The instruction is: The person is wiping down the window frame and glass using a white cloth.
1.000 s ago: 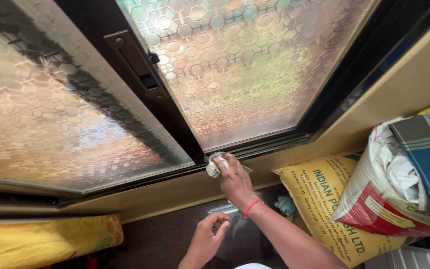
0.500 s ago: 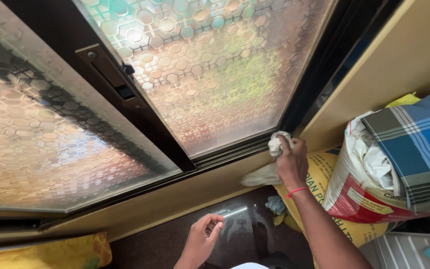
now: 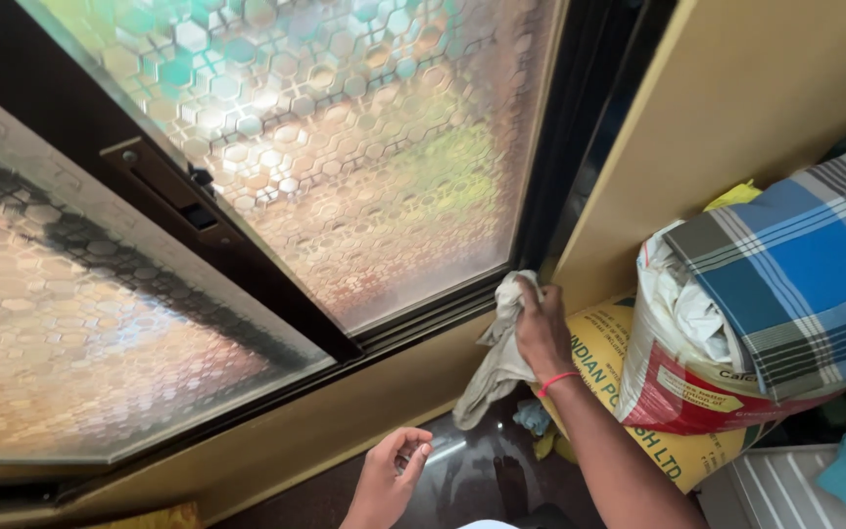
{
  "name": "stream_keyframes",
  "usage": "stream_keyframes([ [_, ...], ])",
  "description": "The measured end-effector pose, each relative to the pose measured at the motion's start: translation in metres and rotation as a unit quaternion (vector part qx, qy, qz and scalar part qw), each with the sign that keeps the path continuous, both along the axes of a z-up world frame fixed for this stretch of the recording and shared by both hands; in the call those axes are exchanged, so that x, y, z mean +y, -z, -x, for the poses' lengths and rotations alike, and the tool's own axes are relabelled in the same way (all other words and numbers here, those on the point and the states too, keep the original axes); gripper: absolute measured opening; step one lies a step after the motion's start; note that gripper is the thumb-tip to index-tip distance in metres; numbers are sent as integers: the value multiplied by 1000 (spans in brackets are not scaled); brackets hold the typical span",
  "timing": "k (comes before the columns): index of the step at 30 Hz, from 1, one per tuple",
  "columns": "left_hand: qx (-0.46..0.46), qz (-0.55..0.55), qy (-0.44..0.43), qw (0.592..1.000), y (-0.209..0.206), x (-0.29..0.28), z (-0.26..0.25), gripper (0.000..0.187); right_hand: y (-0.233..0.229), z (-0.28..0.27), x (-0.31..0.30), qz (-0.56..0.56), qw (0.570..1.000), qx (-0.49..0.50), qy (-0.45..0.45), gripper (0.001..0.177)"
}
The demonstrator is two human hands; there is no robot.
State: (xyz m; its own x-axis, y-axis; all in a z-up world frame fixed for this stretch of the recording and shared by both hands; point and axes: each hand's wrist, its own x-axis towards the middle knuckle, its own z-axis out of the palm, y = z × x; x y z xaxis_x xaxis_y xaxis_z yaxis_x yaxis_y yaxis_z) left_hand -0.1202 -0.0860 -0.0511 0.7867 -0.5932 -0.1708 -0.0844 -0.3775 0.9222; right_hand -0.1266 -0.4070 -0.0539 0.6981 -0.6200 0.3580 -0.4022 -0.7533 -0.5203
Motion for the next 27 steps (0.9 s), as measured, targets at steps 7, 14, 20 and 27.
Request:
stream_keyframes([
  [7, 31, 3, 2, 1000, 11, -1, -5, 15, -38, 16, -4, -97, 990, -98, 9, 45],
  [14, 31, -6, 9, 999, 27, -4, -9, 16, -84, 12, -22, -19, 949, -315, 12, 42],
  [20, 59, -18, 5, 998, 32, -9, -11, 17, -15, 4, -17, -24, 951, -307, 16, 30],
  [27, 62, -28, -7, 998, 45, -3, -17, 17, 7, 7, -21, -67, 958, -273, 59, 25],
])
